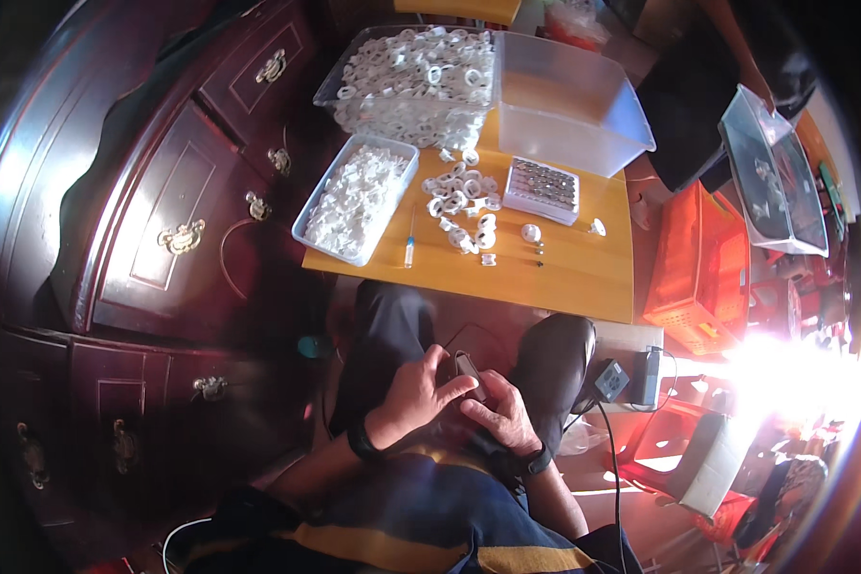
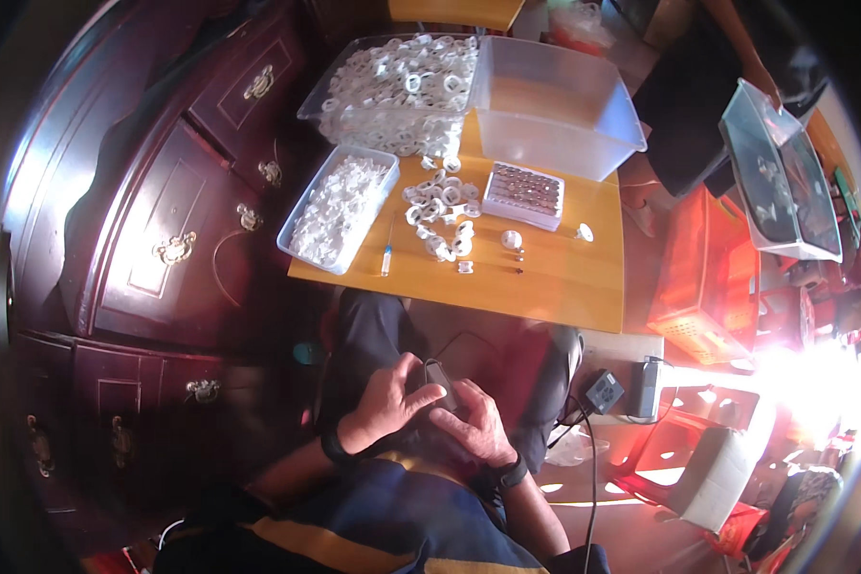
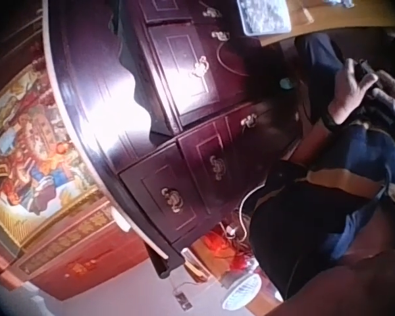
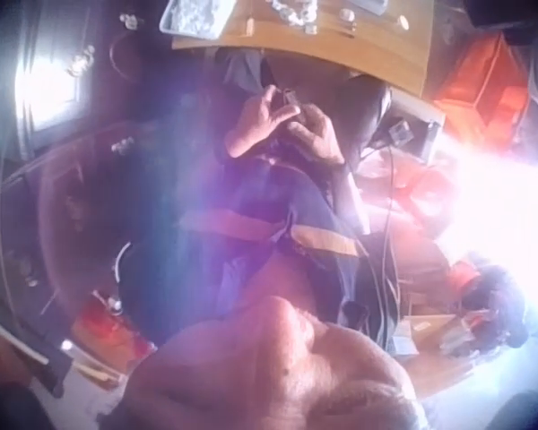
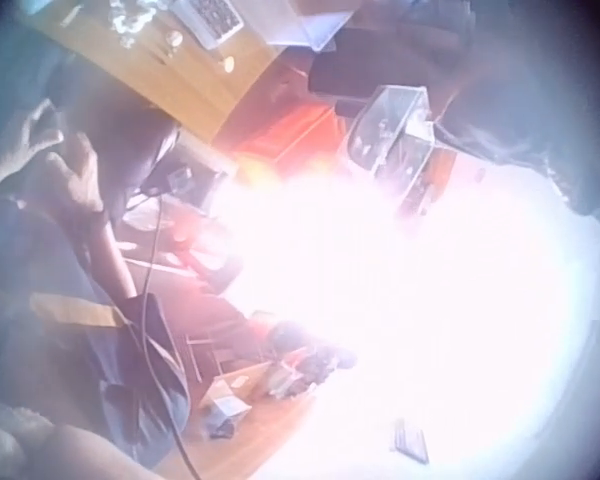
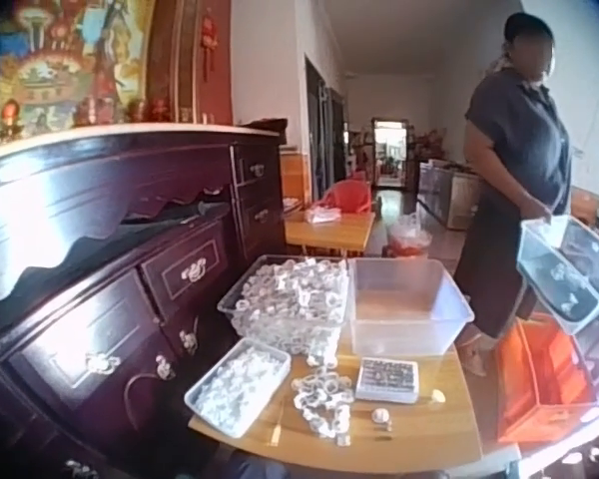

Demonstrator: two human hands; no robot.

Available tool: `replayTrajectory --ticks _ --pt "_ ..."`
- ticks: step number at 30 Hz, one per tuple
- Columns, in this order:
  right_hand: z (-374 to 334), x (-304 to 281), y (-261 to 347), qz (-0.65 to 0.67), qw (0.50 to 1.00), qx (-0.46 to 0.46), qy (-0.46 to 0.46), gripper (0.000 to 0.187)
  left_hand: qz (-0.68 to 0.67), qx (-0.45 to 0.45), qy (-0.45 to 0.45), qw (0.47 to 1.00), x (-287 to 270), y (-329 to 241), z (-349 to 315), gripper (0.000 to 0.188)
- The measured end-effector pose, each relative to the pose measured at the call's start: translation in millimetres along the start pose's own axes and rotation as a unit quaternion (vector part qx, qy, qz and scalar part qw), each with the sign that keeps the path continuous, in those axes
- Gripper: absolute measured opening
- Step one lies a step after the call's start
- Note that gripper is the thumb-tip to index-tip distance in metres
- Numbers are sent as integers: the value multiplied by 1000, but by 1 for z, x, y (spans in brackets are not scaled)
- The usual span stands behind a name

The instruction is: Manually assembling small white circular electronic or mechanical components by inserting wires and small parts.

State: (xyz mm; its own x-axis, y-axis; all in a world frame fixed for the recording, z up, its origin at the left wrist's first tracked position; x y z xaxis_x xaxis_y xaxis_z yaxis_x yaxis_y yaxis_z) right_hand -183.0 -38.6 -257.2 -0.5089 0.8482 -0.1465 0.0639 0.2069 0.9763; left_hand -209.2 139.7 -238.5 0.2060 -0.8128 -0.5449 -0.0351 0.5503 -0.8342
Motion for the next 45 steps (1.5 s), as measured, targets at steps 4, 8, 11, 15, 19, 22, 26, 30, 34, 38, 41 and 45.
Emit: replayTrajectory --ticks 4,8,11,15,19,22,26,30,34,38,41,45 --pt "2 -4 -4 16 1000 -4 -15 42 102 92 -13 990 -2 -1 0 44" --pt "-2 -3 -3 250 953 165 38 40 55 115 47 991 -12 -9 11 24" --pt "-4 -5 -23 326 936 116 68 47 -66 8 127 990 -21 -5 23 19" --pt "-3 2 -22 384 915 82 88 59 -35 105 -31 993 -35 -25 24 24" --pt "-5 -3 -19 449 889 82 41 62 89 319 -90 939 -46 -53 17 28" --pt "-4 -12 -15 449 884 93 88 51 27 305 -28 951 -43 -61 14 24" --pt "1 -16 -3 367 921 87 97 49 -46 225 19 973 -43 -49 15 20" --pt "0 -19 10 274 949 123 96 54 -59 187 82 977 -40 -37 9 17" --pt "7 -15 21 165 971 112 131 47 -76 168 64 981 -48 -12 5 10" --pt "14 -22 10 182 973 130 48 46 -354 -151 -61 921 -84 51 -8 5" --pt "17 -8 24 181 971 114 109 47 -524 -210 15 825 -85 51 -15 38" --pt "21 23 29 168 957 117 206 50 -594 -226 123 762 -53 35 -35 12"
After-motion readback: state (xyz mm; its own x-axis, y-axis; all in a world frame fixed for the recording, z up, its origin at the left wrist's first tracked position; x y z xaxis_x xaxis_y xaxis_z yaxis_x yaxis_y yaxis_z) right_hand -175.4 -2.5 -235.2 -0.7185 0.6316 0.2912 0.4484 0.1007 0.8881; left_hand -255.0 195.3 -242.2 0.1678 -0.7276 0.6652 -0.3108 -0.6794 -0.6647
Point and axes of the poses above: each hand's wrist, its own z-axis towards the middle knuckle, its own x-axis out of the palm, y = z × x, the point moved 4 cm from there along z, towards the middle knuckle, and after that the axes turned 9 degrees about -y, right-handed, at the moved point
